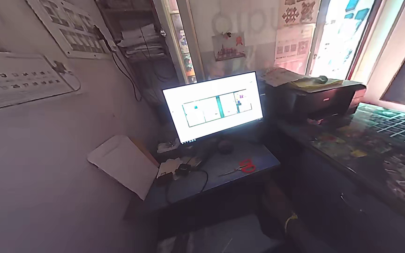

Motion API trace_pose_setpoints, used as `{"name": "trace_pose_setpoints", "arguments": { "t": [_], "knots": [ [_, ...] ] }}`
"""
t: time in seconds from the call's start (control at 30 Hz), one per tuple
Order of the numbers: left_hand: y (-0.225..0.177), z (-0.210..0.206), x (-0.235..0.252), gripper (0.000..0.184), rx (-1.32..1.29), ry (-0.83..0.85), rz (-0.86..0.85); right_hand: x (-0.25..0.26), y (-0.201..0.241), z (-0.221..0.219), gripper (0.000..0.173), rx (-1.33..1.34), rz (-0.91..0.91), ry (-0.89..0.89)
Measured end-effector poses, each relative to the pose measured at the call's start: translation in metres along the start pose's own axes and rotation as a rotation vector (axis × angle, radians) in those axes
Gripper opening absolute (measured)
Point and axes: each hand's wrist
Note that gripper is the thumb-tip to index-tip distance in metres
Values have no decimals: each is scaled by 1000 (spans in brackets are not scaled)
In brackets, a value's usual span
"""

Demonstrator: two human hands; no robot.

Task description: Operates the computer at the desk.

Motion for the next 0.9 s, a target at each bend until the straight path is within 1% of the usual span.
{"name": "trace_pose_setpoints", "arguments": {
  "t": [0.07, 0.17, 0.23, 0.3, 0.4, 0.47, 0.53, 0.6, 0.67, 0.73, 0.83, 0.9],
  "knots": [
    [3, -2, 2, 57, 75, -16, 3, -3, 2, 2, 58, -6, 3, 3],
    [8, -10, 5, 54, 74, -97, -4, -1, 1, 2, 59, -30, 11, -22],
    [8, -10, 7, 55, 60, -106, 5, 2, 2, 1, 60, -30, 12, -30],
    [7, -7, 7, 55, 44, -100, 19, 5, 3, 0, 59, -20, 3, -13],
    [7, -6, 8, 58, 57, -78, 21, 5, 4, 3, 60, -2, -79, 72],
    [8, -11, 8, 60, 96, -89, 14, 1, 0, -1, 59, -12, -73, 48],
    [9, -13, 8, 63, 105, -108, -6, -3, -4, -4, 61, -27, -22, -2],
    [6, -6, 8, 66, 126, -48, -23, -5, -3, -5, 62, -39, 5, -38],
    [3, -2, 8, 65, 128, -24, -30, -4, 3, 1, 60, -6, -37, -24],
    [0, 0, 7, 64, 107, -42, -26, 0, 3, 2, 58, 17, -70, -29],
    [-2, 1, 6, 63, 96, -34, -24, 2, 0, -2, 59, 8, -77, -52],
    [-1, -3, 7, 62, 103, -38, -25, 0, -1, -2, 60, -10, -82, -34]
  ]
}}
Point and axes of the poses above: each hand's wrist, its own x-axis towards the middle knuckle, its own z-axis out of the back of the hand, y = z × x, and after that the axes turned 8 degrees about x, right-handed
